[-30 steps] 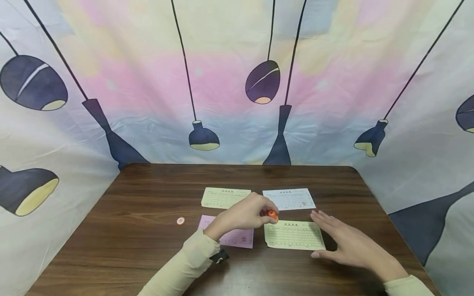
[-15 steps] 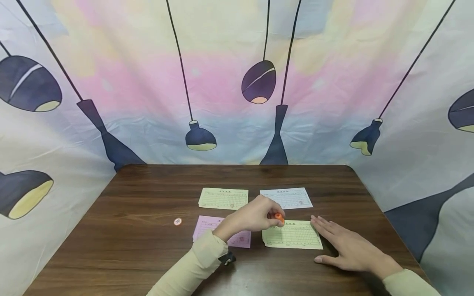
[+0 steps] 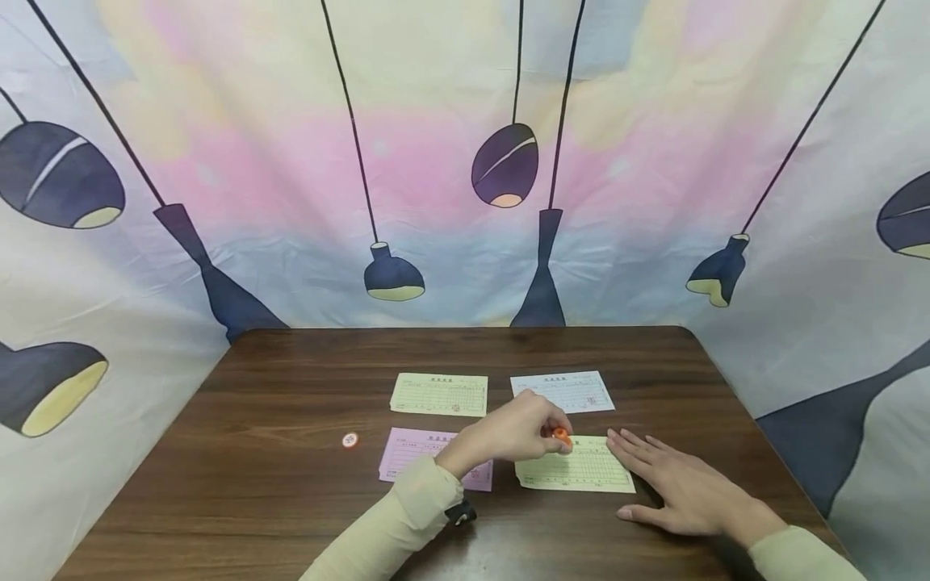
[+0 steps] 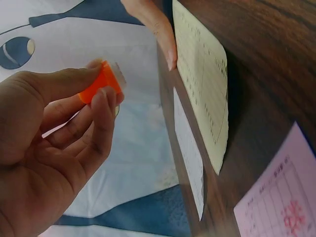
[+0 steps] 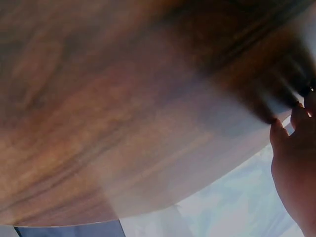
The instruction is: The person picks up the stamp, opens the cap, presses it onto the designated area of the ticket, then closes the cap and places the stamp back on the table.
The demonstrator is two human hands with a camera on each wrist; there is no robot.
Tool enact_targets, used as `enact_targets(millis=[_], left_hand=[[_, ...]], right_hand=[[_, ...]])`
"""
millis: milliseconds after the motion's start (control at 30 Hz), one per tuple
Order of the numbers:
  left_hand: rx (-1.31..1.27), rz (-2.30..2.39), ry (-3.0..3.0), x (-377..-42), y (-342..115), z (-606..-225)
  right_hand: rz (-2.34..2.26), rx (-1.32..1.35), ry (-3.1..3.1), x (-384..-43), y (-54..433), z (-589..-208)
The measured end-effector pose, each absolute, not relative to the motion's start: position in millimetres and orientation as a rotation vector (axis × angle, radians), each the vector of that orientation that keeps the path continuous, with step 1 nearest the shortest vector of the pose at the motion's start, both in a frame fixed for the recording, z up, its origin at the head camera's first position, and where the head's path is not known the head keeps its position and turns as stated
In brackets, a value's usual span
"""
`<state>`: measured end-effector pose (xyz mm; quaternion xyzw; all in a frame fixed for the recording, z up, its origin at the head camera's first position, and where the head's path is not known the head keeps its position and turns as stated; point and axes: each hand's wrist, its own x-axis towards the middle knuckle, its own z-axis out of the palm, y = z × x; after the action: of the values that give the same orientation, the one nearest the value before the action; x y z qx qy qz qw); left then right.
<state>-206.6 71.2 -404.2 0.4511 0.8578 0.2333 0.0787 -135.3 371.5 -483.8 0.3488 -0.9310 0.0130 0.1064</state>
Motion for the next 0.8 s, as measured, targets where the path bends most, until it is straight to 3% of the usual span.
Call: enact_targets(millis=[433, 800], left_hand=[[1.462, 0.35, 2.638, -195.0, 130.2, -409.9], [1.348, 0.168, 2.705, -187.0, 162.1, -417.8]], right_hand=[[0.042, 1.053, -2.711, -135.3, 376.5, -489.2], [0.06, 1.015, -2.837, -132.6, 374.3, -485.5]])
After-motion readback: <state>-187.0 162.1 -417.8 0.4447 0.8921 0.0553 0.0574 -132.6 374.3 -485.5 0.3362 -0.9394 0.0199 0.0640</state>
